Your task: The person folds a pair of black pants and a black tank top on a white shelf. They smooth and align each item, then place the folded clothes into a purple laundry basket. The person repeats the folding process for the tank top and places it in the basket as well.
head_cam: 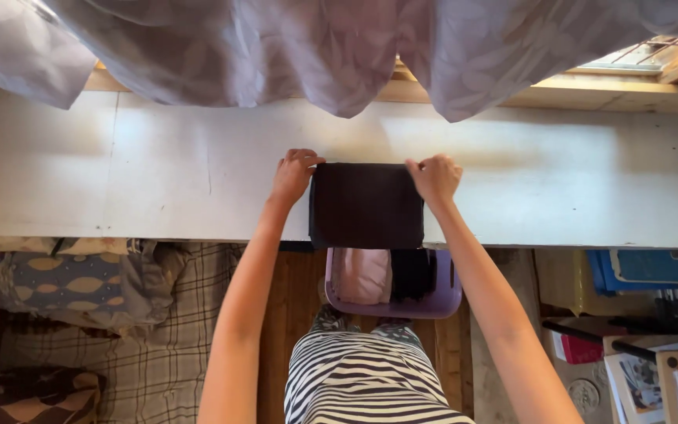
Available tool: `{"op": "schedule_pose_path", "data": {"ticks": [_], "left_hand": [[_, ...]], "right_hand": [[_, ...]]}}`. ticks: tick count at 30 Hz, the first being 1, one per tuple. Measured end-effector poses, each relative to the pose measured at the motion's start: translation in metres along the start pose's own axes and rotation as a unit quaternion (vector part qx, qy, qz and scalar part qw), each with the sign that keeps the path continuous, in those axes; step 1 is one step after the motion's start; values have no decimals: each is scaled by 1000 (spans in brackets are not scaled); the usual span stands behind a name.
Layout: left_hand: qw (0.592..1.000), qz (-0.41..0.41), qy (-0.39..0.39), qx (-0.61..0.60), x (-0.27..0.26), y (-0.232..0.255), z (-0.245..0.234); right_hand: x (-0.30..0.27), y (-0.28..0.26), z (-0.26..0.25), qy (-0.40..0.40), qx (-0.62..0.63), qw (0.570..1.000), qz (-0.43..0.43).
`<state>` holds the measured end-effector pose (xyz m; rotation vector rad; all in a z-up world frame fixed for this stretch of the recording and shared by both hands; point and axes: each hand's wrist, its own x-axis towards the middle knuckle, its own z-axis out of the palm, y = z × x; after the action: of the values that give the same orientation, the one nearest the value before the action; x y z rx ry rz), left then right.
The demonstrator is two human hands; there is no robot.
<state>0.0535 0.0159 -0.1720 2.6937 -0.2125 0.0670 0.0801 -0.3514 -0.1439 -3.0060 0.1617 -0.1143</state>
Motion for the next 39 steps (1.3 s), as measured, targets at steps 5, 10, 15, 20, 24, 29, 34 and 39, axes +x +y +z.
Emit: {"op": "schedule_pose_path", "data": {"ticks": [5,10,15,20,24,29,34,39], "left_hand": [[998,29,-47,-29,7,12,-24],[996,79,-49,7,11,8,-33],[977,154,120,88,-1,5,-25],[967,153,172,112,-25,3,-23],[980,92,154,85,-29,25,-28],[980,-137,76,-124,-97,90,-72],[959,-222,-96,-147,-162,99,-70],[916,-264,-70,-293,-180,94,-45]], "right_hand": [[9,-22,-9,-41,-17,999,-7],[6,-20,-20,-55,19,998,1],[-9,-12,-25,-21,90,996,18],[-27,1,-22,3,85,996,30],[-35,-6,-36,8,132,991,23],[-95,8,-74,-63,117,991,11],[-143,31,-91,-209,115,971,-28],[-154,61,-52,-186,186,961,-86]]}}
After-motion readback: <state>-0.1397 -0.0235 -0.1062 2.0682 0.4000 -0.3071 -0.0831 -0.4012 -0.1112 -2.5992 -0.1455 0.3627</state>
